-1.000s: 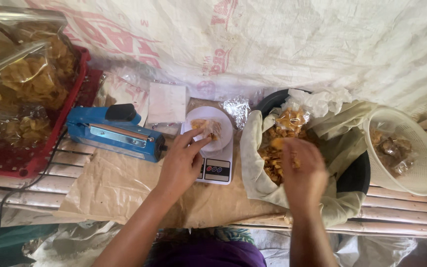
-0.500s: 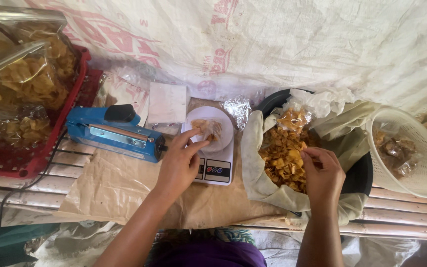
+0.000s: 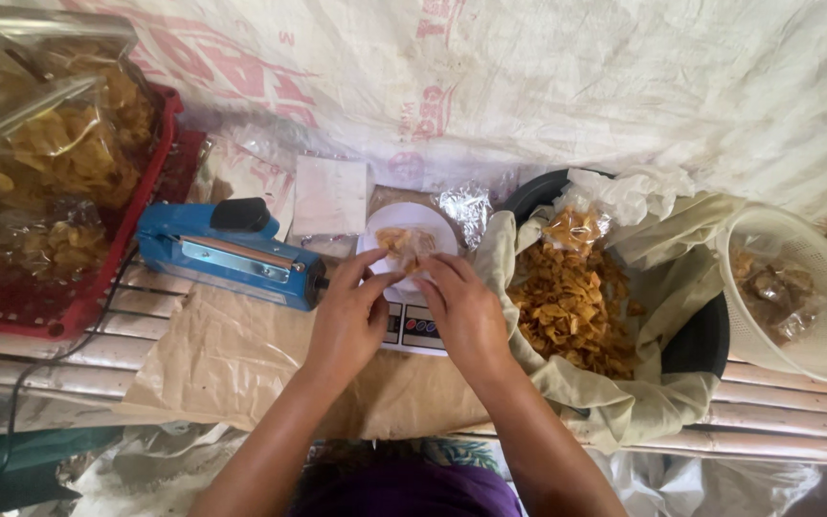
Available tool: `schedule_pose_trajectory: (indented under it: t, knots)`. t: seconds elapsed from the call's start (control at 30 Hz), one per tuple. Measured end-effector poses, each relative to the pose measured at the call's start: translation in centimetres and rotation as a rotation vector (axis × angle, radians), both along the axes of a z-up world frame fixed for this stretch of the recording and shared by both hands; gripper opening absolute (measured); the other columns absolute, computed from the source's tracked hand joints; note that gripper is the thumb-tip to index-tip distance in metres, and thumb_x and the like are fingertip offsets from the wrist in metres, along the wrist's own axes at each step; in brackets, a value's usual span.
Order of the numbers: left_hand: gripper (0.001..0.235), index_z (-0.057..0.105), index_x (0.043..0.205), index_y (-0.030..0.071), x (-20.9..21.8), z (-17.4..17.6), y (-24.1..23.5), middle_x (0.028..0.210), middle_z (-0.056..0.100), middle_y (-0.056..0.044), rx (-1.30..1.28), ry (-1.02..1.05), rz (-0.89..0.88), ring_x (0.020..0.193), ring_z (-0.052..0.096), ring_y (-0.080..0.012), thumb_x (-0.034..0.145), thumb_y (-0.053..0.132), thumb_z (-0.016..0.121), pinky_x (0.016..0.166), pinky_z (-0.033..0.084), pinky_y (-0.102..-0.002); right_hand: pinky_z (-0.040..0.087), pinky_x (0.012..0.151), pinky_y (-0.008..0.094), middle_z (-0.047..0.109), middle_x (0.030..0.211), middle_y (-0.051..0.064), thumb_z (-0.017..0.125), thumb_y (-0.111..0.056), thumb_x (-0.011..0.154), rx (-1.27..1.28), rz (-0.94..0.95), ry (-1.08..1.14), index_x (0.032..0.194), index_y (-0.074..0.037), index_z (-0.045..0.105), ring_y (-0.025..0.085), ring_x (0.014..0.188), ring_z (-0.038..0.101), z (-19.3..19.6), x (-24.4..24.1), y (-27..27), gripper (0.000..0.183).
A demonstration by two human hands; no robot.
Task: The person scoops dried orange chips from a large cloth bag into small plastic bags. They place the filled bags on a digital scale to weigh them, then use a blue heat sealer to seal the bags. The sealed packages are placed into a red basket.
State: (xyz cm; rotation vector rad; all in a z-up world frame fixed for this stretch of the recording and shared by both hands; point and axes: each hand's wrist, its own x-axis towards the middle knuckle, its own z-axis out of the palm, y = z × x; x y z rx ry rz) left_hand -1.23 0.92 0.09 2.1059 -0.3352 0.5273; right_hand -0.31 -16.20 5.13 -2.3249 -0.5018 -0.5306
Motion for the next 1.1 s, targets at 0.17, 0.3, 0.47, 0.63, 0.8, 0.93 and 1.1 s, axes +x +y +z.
schedule_pose_trajectory:
  t: [0.17, 0.3, 0.47, 0.63, 0.8, 0.93, 1.1]
  knots:
    - [0.041, 0.074, 0.112, 0.008, -0.3, 0.0, 1.0, 0.135, 0.062, -0.01, -0.001, -0.016, 0.012, 0.104, 0.062, -0.0284, 0.076, -0.01, 0.066, 0.088, 0.054, -0.04, 0.059, 0.068, 0.032, 0.074, 0.106, 0.011, 0.07, -0.01, 0.093, 0.124, -0.098, 0.129, 0.11, -0.005, 0.075, 0.023, 0.081, 0.073, 2.6, -2.1, -1.2, 0.018]
    - [0.039, 0.074, 0.112, 0.008, -0.2, 0.1, 0.7, 0.135, 0.062, -0.009, -0.03, 0.02, 0.004, 0.101, 0.063, -0.0265, 0.079, -0.01, 0.064, 0.083, 0.055, -0.038, 0.054, 0.059, 0.029, 0.074, 0.095, 0.007, 0.07, -0.011, 0.094, 0.103, -0.245, 0.214, 0.107, -0.006, 0.076, 0.016, 0.069, 0.071, 3.6, -3.0, -4.1, 0.015]
    - [0.04, 0.074, 0.112, 0.01, 0.1, 0.6, -0.1, 0.136, 0.061, -0.007, -0.083, 0.099, -0.029, 0.099, 0.064, -0.0233, 0.08, -0.012, 0.063, 0.073, 0.057, -0.034, 0.052, 0.062, 0.031, 0.07, 0.087, 0.008, 0.07, -0.009, 0.095, 0.139, -0.32, 0.207, 0.11, -0.003, 0.076, 0.02, 0.066, 0.065, 3.5, -3.2, -6.5, 0.017]
    - [0.045, 0.076, 0.113, 0.011, 0.4, 0.8, -0.1, 0.138, 0.06, -0.007, 0.028, 0.007, -0.006, 0.102, 0.062, -0.0255, 0.075, -0.012, 0.067, 0.084, 0.056, -0.037, 0.056, 0.068, 0.03, 0.069, 0.106, 0.01, 0.065, -0.007, 0.095, 0.095, -0.26, 0.192, 0.114, -0.005, 0.074, 0.018, 0.08, 0.07, 2.4, -2.5, -7.3, 0.02]
    - [0.054, 0.076, 0.115, 0.011, 0.3, 0.9, 0.0, 0.149, 0.048, -0.014, 0.205, -0.014, -0.08, 0.124, 0.054, -0.0368, 0.066, -0.011, 0.07, 0.097, 0.052, -0.042, 0.058, 0.079, 0.038, 0.065, 0.121, 0.014, 0.064, -0.006, 0.094, -0.043, -0.175, 0.201, 0.115, -0.006, 0.075, 0.028, 0.098, 0.07, 1.1, -2.3, -6.2, 0.024]
    - [0.055, 0.077, 0.115, 0.012, 0.3, 0.6, 0.0, 0.153, 0.044, -0.014, 0.304, -0.002, -0.112, 0.132, 0.048, -0.0389, 0.065, -0.008, 0.068, 0.106, 0.047, -0.045, 0.056, 0.085, 0.043, 0.062, 0.127, 0.014, 0.065, -0.005, 0.089, -0.168, -0.083, 0.227, 0.115, -0.01, 0.075, 0.031, 0.104, 0.068, 0.0, -2.3, -4.5, 0.028]
    - [0.035, 0.076, 0.115, 0.008, 1.4, -0.8, -0.3, 0.157, 0.04, -0.017, 0.521, -0.111, -0.098, 0.133, 0.047, -0.0379, 0.082, 0.006, 0.063, 0.108, 0.044, -0.048, 0.048, 0.098, 0.049, 0.052, 0.139, 0.023, 0.062, 0.005, 0.073, -0.438, -0.009, 0.104, 0.13, -0.013, 0.068, 0.041, 0.125, 0.053, -2.3, -1.5, -2.0, 0.059]
